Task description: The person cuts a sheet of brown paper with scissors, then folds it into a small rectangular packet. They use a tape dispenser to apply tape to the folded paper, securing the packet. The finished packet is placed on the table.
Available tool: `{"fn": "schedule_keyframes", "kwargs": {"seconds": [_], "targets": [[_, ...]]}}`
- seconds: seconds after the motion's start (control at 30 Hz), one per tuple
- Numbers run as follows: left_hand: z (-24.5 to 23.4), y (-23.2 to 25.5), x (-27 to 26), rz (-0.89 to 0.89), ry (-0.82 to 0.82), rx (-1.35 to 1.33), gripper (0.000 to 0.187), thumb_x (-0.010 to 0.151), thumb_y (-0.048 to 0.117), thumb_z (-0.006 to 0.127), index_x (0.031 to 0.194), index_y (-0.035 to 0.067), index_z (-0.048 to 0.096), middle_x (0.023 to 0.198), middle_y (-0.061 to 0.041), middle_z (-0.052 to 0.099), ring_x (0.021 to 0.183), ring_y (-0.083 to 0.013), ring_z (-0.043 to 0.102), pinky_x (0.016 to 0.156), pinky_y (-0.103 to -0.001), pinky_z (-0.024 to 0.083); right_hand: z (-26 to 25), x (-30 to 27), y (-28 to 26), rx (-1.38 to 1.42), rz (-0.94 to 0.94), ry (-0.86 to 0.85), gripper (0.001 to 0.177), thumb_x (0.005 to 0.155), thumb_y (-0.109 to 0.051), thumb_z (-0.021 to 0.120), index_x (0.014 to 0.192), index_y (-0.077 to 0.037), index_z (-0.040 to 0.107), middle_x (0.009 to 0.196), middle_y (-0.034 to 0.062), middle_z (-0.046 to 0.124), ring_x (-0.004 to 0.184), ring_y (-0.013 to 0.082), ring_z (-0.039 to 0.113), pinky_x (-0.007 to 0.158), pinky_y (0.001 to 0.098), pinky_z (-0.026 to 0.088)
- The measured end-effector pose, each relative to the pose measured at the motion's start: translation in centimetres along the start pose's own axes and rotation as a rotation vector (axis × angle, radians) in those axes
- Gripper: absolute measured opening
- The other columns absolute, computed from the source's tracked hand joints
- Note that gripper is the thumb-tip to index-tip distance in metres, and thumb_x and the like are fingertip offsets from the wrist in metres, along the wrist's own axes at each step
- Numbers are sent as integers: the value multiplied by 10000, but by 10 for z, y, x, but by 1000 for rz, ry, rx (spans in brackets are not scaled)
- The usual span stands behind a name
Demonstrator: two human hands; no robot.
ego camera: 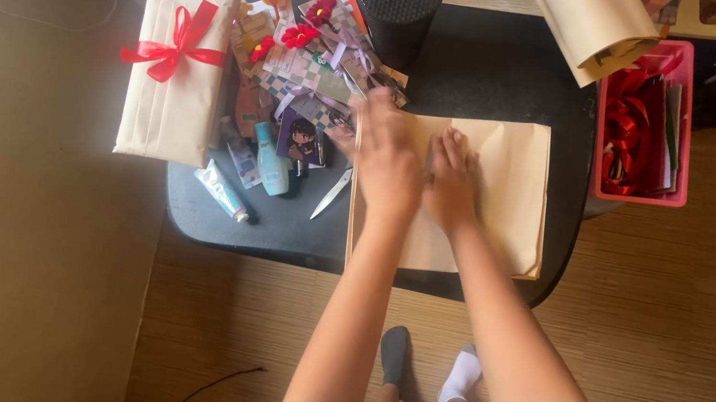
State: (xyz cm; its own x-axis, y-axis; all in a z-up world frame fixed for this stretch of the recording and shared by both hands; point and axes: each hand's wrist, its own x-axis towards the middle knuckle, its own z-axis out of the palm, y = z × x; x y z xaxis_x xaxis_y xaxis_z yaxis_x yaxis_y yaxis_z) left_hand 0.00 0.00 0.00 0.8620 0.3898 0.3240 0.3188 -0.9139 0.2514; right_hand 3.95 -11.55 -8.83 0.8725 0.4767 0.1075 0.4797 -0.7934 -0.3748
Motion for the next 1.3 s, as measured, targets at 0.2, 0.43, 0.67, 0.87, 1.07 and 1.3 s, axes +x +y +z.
{"fn": "schedule_keyframes", "kwargs": {"seconds": [0.2,0.43,0.67,0.87,1.07,1.3], "targets": [[62,22,-12,-64,-399,-365,379,1078,183,503,1453,178,561,1373,-29,646,1227,-306,600,1050,-415,557,-38,2,27,371,43,0,460,979,-144,445,1411,-158,606,1567,24,548,1474,264,450,1288,457,349],[74,61,-20,263,-441,163,689,949,262,494,1600,109,330,1686,-72,287,1358,-384,430,947,-532,476,-64,5,44,-119,16,19,476,1048,-191,403,1510,-191,516,1654,-30,386,1539,267,266,1232,619,83],[62,53,-20,224,-449,110,712,941,259,480,1616,156,279,1707,-9,200,1563,-377,142,1177,-728,165,-110,18,72,-205,296,-257,976,907,-727,409,1612,-100,159,1692,42,44,1557,200,45,1216,574,-13],[31,63,-10,207,-644,122,927,883,628,479,1630,162,187,1712,-21,96,1562,-389,39,1160,-719,92,-100,-20,71,-468,301,-214,795,1027,-594,336,1599,-66,179,1700,79,78,1575,227,31,1208,627,-36],[33,62,-18,242,-480,60,1107,790,889,386,1626,177,241,1705,-67,84,1561,-379,45,1166,-743,23,-82,-123,56,-147,213,-155,702,1056,-496,263,1621,-84,195,1721,77,89,1595,228,42,1271,515,7],[4,43,-73,27,-413,302,670,1007,461,462,1566,113,338,1710,-161,132,1547,-477,99,1113,-777,10,-113,-118,39,-123,260,-350,721,1031,-491,333,1600,-103,117,1693,99,-31,1540,277,-38,1191,550,-1]]}}
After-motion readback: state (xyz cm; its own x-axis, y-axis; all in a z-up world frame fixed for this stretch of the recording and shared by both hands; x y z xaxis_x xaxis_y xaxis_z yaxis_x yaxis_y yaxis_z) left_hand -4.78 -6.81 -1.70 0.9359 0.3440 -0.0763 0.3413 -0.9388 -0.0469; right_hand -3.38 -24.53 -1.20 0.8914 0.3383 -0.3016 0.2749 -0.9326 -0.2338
